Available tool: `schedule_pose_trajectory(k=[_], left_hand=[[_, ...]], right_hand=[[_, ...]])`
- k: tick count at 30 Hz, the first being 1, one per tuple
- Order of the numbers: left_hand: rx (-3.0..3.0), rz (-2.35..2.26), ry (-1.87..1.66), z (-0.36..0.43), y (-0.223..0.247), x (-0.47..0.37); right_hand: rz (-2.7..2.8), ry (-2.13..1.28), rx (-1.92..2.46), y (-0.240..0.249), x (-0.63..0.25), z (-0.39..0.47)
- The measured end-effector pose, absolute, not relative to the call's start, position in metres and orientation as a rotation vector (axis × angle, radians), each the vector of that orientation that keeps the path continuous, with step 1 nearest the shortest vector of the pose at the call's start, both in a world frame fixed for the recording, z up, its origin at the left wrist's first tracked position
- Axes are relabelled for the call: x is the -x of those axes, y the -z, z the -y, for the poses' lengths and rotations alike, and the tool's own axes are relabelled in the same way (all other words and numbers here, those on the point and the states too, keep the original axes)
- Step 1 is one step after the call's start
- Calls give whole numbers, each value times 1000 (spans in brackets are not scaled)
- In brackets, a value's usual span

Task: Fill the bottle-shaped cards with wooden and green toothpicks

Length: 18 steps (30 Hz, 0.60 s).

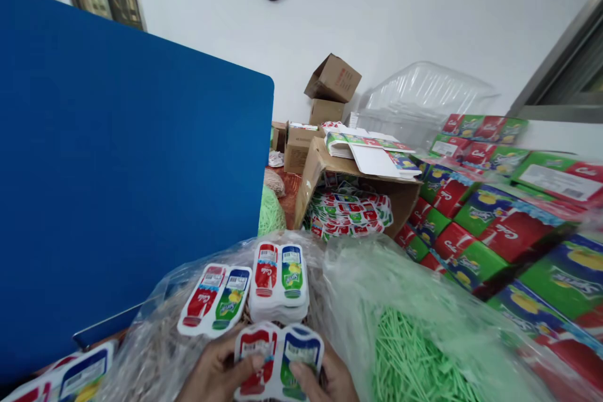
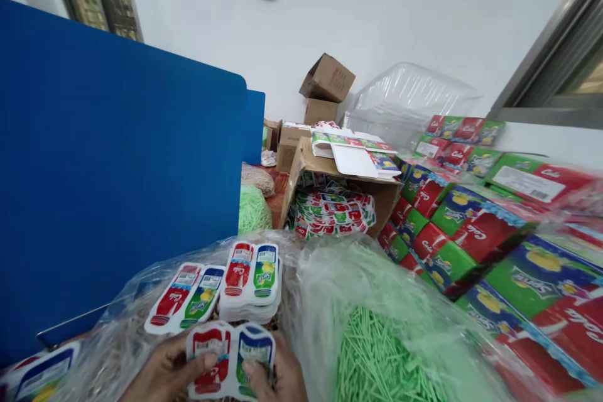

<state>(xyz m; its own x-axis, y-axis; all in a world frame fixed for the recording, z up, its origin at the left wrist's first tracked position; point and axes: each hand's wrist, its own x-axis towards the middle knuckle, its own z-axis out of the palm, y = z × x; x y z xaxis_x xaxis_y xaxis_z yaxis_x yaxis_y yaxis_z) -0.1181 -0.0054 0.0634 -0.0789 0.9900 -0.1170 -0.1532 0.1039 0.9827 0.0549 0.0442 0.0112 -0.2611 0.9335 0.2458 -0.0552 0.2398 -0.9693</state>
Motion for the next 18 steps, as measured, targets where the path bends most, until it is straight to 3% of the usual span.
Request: schedule_pose_trajectory(k=[9, 18], left_hand=[[-832, -1141, -1262, -13, -93, 139], [-1057, -1433, -1308, -105, -91, 159]], right_hand=[[1455, -1744, 667, -61, -46, -72], [1561, -1469, 882, -68, -18, -154]])
